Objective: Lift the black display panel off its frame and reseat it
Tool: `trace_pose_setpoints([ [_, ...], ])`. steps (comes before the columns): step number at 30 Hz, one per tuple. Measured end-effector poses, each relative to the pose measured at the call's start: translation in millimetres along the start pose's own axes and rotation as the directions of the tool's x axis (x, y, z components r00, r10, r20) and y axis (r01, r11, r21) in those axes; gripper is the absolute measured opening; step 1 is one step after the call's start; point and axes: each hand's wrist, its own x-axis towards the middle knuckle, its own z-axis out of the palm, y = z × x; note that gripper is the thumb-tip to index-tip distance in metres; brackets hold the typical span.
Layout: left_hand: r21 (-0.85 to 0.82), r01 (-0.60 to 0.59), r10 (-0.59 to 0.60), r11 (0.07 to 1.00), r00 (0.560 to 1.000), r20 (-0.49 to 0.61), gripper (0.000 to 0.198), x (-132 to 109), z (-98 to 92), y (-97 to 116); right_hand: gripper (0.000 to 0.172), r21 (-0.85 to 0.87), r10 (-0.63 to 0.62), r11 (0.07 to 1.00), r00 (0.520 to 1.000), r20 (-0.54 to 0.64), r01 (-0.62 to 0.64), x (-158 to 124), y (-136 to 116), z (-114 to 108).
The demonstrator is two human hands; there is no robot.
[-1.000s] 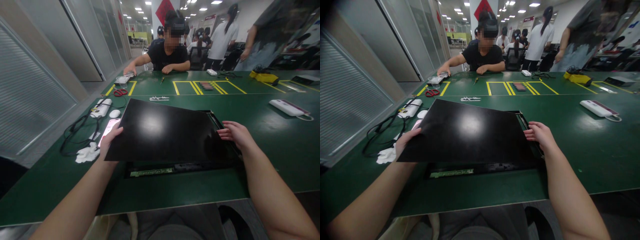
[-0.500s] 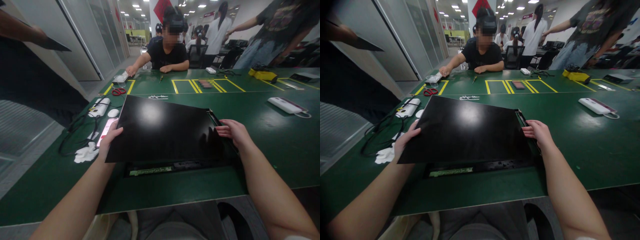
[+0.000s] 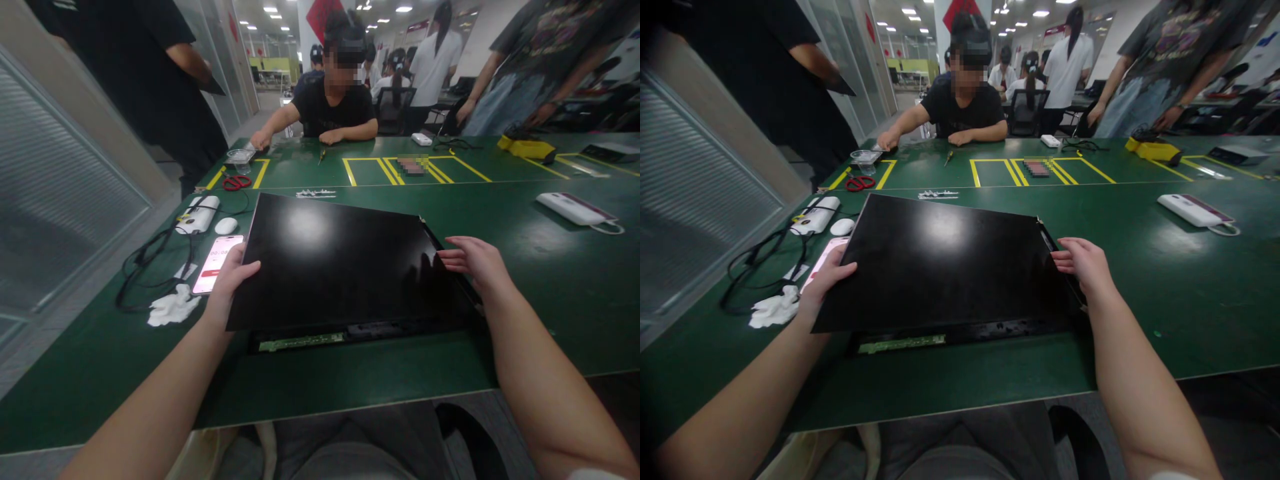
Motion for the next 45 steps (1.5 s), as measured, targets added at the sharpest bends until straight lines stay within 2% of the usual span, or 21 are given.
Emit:
trace_pose_setpoints([
  [4, -0.042, 0.008, -0.01, 0.999, 0.999, -0.044, 0.045, -9, 9.4, 0, 0.007, -0.012, -0.047, 0.999, 0.999, 0.004, 0.047, 5, 4, -4],
  [7, -0.06, 0.056, -0.06, 0.997, 0.996, -0.062, 0.046, -12, 13.9, 0, 0.002, -0.031, -0.061, 0.998, 0.998, 0.003, 0.061, 6, 5, -4],
  [11, -0.035, 0.14, -0.142, 0.99, 0.988, -0.053, 0.048, -11, 13.9, -1, 0.007, -0.061, -0.043, 0.997, 0.999, -0.032, 0.041, 2, 2, 0],
  [16, -0.054, 0.054, -0.056, 0.997, 0.998, -0.035, 0.047, -20, 17.9, -3, 0.006, -0.051, -0.056, 0.997, 0.997, -0.046, 0.054, -1, 0, 2],
  [23, -0.015, 0.17, -0.171, 0.985, 0.984, -0.059, 0.051, -3, 1.9, 0, 0.005, -0.059, -0.069, 0.996, 0.998, 0.011, 0.069, 6, 8, 1],
  [28, -0.055, 0.14, -0.143, 0.989, 0.988, -0.054, 0.048, 2, -2.8, -1, 0.005, -0.051, -0.045, 0.998, 0.999, 0.015, 0.046, 4, 6, 4],
  [36, -0.046, 0.172, -0.174, 0.984, 0.984, -0.039, 0.052, -8, 8.5, -6, 0.008, -0.051, -0.029, 0.998, 0.998, -0.05, 0.027, -3, -4, 2],
  [40, -0.022, 0.132, -0.133, 0.991, 0.991, -0.03, 0.044, -22, 19.7, -4, 0.006, -0.07, -0.07, 0.995, 0.995, -0.064, 0.065, 2, 3, -1],
  [45, 0.013, 0.175, -0.175, 0.984, 0.984, -0.029, 0.047, -25, 23.5, -8, 0.011, -0.205, -0.16, 0.969, 0.984, -0.08, 0.141, 13, 18, -5],
])
